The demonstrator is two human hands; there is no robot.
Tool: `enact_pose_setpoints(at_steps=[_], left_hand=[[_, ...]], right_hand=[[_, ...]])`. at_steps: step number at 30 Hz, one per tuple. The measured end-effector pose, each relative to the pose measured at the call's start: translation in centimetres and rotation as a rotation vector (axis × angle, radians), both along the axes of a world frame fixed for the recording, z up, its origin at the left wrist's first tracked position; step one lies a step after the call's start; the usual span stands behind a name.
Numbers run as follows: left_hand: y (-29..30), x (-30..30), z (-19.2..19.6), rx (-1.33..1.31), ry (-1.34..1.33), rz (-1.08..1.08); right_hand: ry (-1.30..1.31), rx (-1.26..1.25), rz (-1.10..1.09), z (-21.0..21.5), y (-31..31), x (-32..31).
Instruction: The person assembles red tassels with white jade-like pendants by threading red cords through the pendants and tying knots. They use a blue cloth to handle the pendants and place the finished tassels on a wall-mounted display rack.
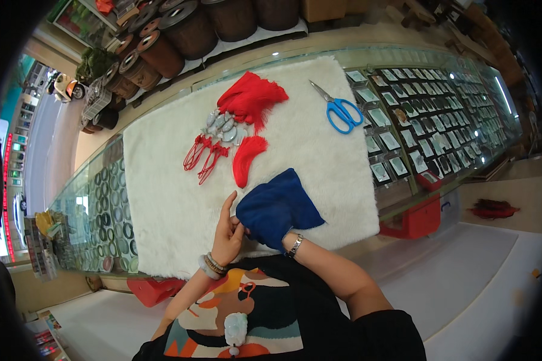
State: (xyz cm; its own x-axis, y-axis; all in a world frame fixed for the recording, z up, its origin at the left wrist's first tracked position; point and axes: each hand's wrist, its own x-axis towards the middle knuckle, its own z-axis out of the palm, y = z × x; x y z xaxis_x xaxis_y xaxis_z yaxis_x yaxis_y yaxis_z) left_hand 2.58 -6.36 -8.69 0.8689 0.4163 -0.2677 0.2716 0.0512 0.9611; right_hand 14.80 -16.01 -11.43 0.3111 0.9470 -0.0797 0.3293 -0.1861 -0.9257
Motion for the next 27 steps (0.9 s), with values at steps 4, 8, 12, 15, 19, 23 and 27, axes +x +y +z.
enact_pose_setpoints(at_steps=[4,8,12,15,19,23,27], left_hand=[[0.1,0.1,-0.2,-0.198,-0.087,0.106],[0.8,-0.1,-0.1,-0.304,-0.009,0.135],[1.3,-0.1,0.4,-0.343,-0.084,0.137],[0.7,0.1,0.5,-0.145,-0.099,0.072],[0.2,0.0,0.2,0.027,-0.067,0.006],[0.6,0.1,-0.4,-0.072,-0.144,0.037],[0.7,0.3,-0.4,-0.176,-0.122,0.116]], right_hand=[[0.496,0.035,-0.062,-0.1,-0.5,0.3],[-0.194,0.257,-0.015,0.0,-1.2,0.7],[-0.550,0.304,0.044,0.5,-1.5,1.1],[-0.493,0.231,0.017,0.7,-1.1,0.7],[-0.474,0.072,0.046,0.4,-0.1,0.4],[-0.492,0.282,-0.054,0.0,-0.2,0.6],[-0.418,0.367,-0.018,0.5,-0.8,0.9]])
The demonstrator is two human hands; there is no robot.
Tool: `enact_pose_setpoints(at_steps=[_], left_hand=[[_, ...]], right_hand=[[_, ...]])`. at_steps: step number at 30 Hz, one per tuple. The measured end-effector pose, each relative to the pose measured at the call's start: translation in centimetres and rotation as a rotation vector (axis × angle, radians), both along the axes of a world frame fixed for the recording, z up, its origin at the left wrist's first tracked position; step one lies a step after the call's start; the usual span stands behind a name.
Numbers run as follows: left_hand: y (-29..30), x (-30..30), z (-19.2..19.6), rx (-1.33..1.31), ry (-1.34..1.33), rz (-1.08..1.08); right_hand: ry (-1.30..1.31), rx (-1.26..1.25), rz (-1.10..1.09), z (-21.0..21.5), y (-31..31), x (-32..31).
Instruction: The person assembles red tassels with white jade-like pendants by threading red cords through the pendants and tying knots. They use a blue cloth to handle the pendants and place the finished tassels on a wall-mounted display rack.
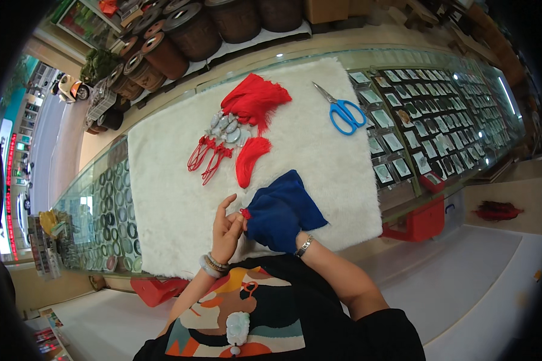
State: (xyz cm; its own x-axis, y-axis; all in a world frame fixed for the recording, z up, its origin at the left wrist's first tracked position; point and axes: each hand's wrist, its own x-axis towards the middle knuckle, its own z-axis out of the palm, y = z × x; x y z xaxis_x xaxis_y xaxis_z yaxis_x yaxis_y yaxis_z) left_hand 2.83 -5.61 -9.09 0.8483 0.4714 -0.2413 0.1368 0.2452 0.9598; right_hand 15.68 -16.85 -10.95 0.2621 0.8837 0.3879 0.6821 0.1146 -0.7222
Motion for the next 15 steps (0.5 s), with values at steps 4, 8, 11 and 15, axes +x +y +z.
enact_pose_setpoints(at_steps=[4,8,11,15], left_hand=[[0.0,0.1,0.6,0.457,0.080,0.019],[0.5,0.2,1.0,0.857,0.092,0.130],[0.8,-0.3,1.0,0.045,0.243,0.182],[1.6,-1.0,0.8,-0.476,0.247,0.142]], right_hand=[[-0.128,0.008,0.051,0.8,-0.3,0.7],[-0.171,0.021,0.100,1.1,0.0,1.2],[-0.097,-0.066,0.131,1.4,0.0,1.0],[0.068,-0.201,-0.026,1.6,-0.5,0.3]])
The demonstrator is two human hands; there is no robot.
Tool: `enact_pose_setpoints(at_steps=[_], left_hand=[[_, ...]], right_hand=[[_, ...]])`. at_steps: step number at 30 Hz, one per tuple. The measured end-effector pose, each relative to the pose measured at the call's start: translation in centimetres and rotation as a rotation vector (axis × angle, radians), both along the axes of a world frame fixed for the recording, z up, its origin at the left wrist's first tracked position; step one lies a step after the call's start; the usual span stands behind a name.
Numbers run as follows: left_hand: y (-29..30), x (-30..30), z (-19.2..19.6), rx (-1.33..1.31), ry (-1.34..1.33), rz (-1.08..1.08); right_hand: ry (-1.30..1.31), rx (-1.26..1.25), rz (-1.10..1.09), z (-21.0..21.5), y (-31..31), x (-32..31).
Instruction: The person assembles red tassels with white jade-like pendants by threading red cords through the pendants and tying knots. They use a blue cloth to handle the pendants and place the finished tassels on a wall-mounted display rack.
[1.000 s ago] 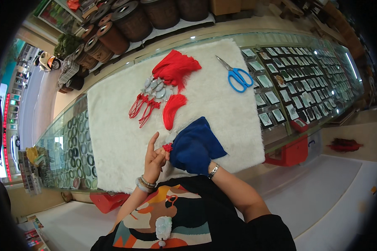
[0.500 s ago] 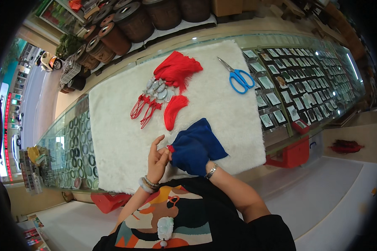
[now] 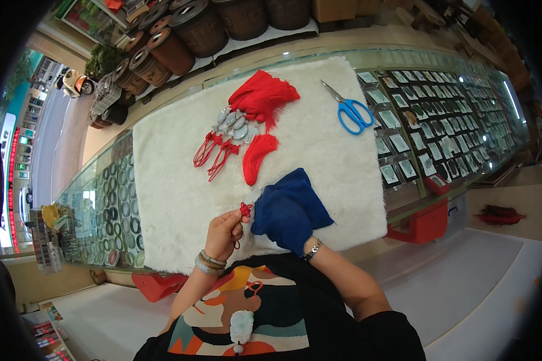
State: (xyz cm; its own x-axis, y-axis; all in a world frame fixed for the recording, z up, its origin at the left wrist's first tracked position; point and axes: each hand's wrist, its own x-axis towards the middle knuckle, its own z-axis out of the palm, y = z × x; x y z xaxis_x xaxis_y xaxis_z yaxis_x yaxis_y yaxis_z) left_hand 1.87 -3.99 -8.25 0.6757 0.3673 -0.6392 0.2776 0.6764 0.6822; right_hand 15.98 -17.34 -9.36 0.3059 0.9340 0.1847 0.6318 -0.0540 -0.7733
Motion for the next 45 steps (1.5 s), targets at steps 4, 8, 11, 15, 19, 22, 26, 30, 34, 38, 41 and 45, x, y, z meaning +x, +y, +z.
enact_pose_setpoints(at_steps=[4,8,11,15,19,22,26,30,34,38,41,45], left_hand=[[0.2,0.0,0.0,-0.003,0.010,0.006],[-0.1,0.5,0.5,0.168,0.010,-0.053],[0.0,0.7,1.1,0.331,0.046,-0.130],[0.2,1.0,1.1,0.444,-0.019,-0.208],[0.2,1.3,0.1,0.435,-0.024,-0.194],[0.7,1.2,-0.5,0.263,-0.019,-0.146],[1.4,0.6,-0.8,-0.007,-0.056,-0.014],[1.2,0.4,-1.2,-0.086,-0.131,-0.017],[1.2,0.5,-1.5,-0.049,-0.105,0.009],[1.7,0.6,-1.2,-0.143,-0.124,-0.008],[1.8,0.8,-0.5,-0.246,-0.202,0.022],[1.1,1.0,0.4,-0.243,-0.093,0.093]], right_hand=[[-0.303,-0.264,-0.148,-1.7,-0.1,0.6],[0.029,-0.123,-0.157,-4.6,1.6,-0.4],[0.457,-0.089,-0.156,-5.0,1.7,-0.8],[0.516,-0.107,-0.039,-3.8,1.9,0.1],[0.022,-0.129,-0.019,-3.0,3.1,1.0],[-0.333,0.058,-0.151,-2.7,3.4,1.3],[-0.433,0.057,-0.089,-3.0,2.5,1.7],[-0.408,-0.110,-0.044,-5.3,2.4,0.0],[-0.266,0.182,-0.030,-7.4,3.3,0.0],[-0.359,0.042,-0.004,-4.1,2.5,2.0],[-0.350,-0.021,-0.071,0.2,1.9,3.3],[-0.323,-0.010,-0.052,2.2,0.5,2.5]])
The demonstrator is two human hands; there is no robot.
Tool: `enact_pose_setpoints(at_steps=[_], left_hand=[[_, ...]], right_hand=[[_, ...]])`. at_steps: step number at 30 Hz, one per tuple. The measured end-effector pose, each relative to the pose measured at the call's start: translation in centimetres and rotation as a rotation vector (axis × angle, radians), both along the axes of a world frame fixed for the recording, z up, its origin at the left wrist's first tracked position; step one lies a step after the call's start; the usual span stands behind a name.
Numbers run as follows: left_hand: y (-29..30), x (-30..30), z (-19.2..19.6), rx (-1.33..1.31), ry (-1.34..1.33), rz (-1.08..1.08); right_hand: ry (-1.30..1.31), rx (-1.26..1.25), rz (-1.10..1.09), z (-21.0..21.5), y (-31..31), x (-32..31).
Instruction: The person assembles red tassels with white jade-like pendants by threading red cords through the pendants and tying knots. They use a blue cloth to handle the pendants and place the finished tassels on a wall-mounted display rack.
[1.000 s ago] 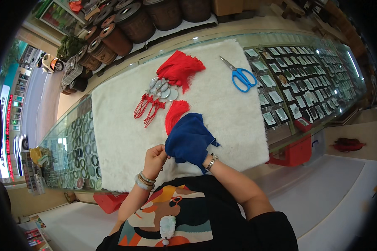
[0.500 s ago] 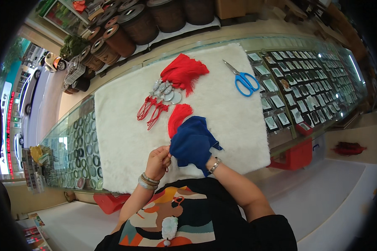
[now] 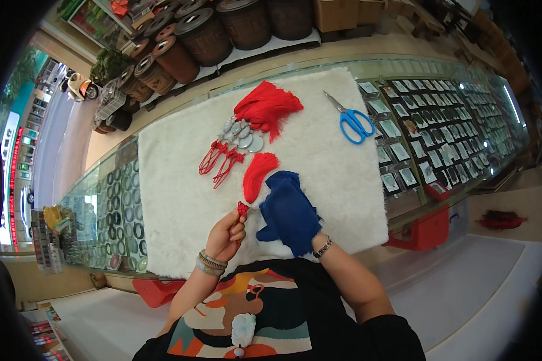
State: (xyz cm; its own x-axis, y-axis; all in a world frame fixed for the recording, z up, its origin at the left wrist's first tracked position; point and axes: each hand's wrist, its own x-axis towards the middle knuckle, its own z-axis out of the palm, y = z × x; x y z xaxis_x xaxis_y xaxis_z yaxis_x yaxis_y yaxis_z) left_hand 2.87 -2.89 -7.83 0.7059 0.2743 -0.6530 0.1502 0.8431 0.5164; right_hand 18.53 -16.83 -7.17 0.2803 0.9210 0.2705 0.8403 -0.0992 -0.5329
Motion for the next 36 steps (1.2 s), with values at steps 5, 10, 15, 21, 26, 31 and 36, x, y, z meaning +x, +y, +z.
enact_pose_setpoints(at_steps=[5,10,15,21,26,31,36], left_hand=[[-1.4,-0.5,0.1,-0.028,0.007,-0.012],[-2.7,-1.4,-0.4,0.216,0.022,-0.039],[-2.3,-1.8,0.0,0.357,0.126,-0.192],[-0.9,-1.6,-0.7,0.155,0.132,-0.335],[-2.1,-1.4,-1.1,0.372,0.081,-0.156],[-2.4,-1.3,-0.7,0.614,0.067,-0.074],[-2.7,-1.4,-1.3,0.614,0.106,-0.025]], right_hand=[[0.086,-0.021,-0.023,-3.6,0.4,-3.6],[0.722,-0.136,-0.165,-6.2,-0.3,-4.8],[0.254,0.083,-0.075,-7.1,-0.6,-4.5],[0.321,-0.231,0.046,-5.8,-0.6,-3.9],[-0.058,-0.019,0.151,-5.4,-0.3,-3.1],[0.011,0.144,0.029,-6.2,-0.6,-3.9],[0.143,0.009,-0.014,-6.6,-0.6,-4.8]])
